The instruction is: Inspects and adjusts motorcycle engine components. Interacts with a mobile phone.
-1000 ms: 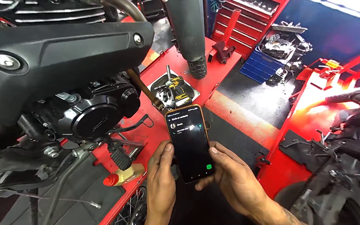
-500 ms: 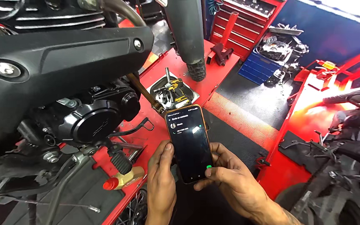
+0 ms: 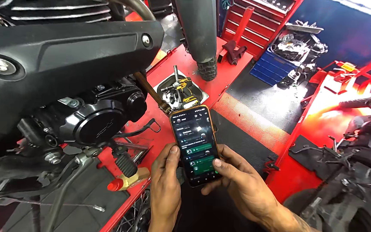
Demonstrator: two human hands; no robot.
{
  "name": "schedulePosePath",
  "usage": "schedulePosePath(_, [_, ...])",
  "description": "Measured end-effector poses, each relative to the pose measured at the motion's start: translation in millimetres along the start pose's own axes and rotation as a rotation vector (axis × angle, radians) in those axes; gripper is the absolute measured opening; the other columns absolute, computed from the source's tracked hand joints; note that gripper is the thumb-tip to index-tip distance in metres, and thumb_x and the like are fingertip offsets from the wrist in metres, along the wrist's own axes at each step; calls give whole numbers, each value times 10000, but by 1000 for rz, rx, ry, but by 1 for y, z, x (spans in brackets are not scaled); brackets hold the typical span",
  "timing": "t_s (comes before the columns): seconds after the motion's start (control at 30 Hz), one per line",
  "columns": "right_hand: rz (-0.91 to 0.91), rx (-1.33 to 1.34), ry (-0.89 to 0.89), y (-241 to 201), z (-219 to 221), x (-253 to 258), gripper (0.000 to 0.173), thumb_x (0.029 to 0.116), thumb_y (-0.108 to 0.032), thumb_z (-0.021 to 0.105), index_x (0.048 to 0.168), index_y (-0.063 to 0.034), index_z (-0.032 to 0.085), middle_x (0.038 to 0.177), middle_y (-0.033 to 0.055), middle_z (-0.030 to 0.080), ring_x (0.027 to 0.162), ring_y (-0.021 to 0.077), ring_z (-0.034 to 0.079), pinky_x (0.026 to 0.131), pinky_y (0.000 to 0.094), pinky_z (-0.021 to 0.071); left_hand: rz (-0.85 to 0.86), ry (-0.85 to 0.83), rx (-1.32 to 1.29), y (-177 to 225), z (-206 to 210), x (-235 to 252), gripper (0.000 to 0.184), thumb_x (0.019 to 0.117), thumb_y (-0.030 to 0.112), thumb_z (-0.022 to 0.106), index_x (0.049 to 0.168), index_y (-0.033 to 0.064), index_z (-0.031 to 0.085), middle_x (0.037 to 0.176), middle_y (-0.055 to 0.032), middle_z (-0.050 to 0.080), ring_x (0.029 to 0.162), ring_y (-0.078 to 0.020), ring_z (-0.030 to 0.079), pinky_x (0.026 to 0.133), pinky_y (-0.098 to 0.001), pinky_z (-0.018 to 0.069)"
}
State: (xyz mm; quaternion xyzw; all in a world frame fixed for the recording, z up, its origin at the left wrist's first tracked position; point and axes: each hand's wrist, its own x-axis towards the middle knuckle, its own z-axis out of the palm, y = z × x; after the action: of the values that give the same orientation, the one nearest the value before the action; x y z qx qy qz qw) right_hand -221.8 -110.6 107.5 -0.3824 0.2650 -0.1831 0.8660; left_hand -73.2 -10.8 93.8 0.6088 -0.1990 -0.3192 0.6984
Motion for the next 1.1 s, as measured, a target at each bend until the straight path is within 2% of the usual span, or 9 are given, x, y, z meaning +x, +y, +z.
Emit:
schedulePosePath(0.23, [30, -7, -13, -1, -3, 0, 394, 1096, -328, 424, 1353, -66, 570, 1215, 253, 649, 1011, 357, 711, 791, 494, 635, -9, -6, 36, 1, 0, -3, 409, 1107, 321, 374, 1162, 98, 713, 1092, -91, 719, 1037, -213, 693, 932, -415, 585])
schedulePosePath(0.47, [8, 8, -40, -6, -8, -2, 480, 1109, -403, 362, 1361, -56, 577, 1233, 244, 647, 1021, 354, 710, 787, 492, 638, 11, 0, 41, 2, 8, -4, 397, 1106, 306, 376, 1168, 99, 709, 1095, -75, 717, 1030, -197, 691, 933, -400, 580])
schedulePosePath(0.53, [5, 1, -45, -8, -10, -3, 467, 1105, -398, 389, 1371, -63, 577, 1235, 241, 647, 1016, 347, 712, 788, 484, 638, 12, -10, 36, 2, 10, -3, 392, 1108, 305, 374, 1165, 102, 705, 1091, -76, 715, 1030, -194, 690, 930, -395, 581])
schedulePosePath(0.63, [3, -42, -27, -10, -11, -5, 362, 1068, -269, 524, 1364, -68, 577, 1201, 232, 655, 977, 332, 718, 777, 472, 641, 8, -27, 23, 2, 13, -3, 396, 1108, 295, 369, 1175, 98, 705, 1100, -85, 715, 1035, -201, 690, 922, -393, 584])
schedulePosePath(0.77, [-1, -80, 15, -13, -10, -7, 360, 1010, -157, 626, 1356, -71, 576, 1183, 223, 663, 951, 321, 724, 760, 448, 647, 20, -47, 26, 2, 18, -3, 377, 1114, 276, 383, 1196, 87, 699, 1105, -104, 718, 1018, -220, 704, 910, -413, 598])
schedulePosePath(0.87, [-25, -175, 14, -14, -11, -8, 446, 945, -73, 710, 1364, -97, 559, 1146, 201, 683, 896, 310, 727, 741, 412, 649, 25, -52, 26, 2, 20, -4, 353, 1112, 261, 402, 1214, 91, 693, 1109, -107, 717, 1010, -222, 707, 907, -405, 601])
schedulePosePath(0.93, [-43, -280, 21, -14, -10, -9, 550, 890, -64, 776, 1378, -134, 534, 1124, 166, 703, 886, 292, 734, 767, 397, 654, 33, -56, 26, 2, 21, -4, 353, 1113, 264, 403, 1226, 84, 684, 1105, -112, 719, 1007, -229, 712, 901, -407, 607])
schedulePosePath(1.0, [-55, -373, 33, -13, -9, -10, 640, 848, -66, 818, 1397, -168, 506, 1163, 120, 711, 984, 262, 739, 848, 386, 654, 44, -57, 31, 2, 22, -4, 352, 1113, 260, 406, 1230, 78, 683, 1099, -114, 720, 1006, -232, 714, 903, -412, 610])
schedulePosePath(1.1, [-77, -456, 48, -9, -7, -10, 723, 814, -83, 854, 1417, -195, 469, 1192, 84, 707, 1020, 247, 741, 854, 388, 666, 76, -50, 57, 3, 21, -4, 342, 1109, 271, 424, 1199, 85, 696, 1062, -105, 724, 971, -225, 719, 884, -397, 616])
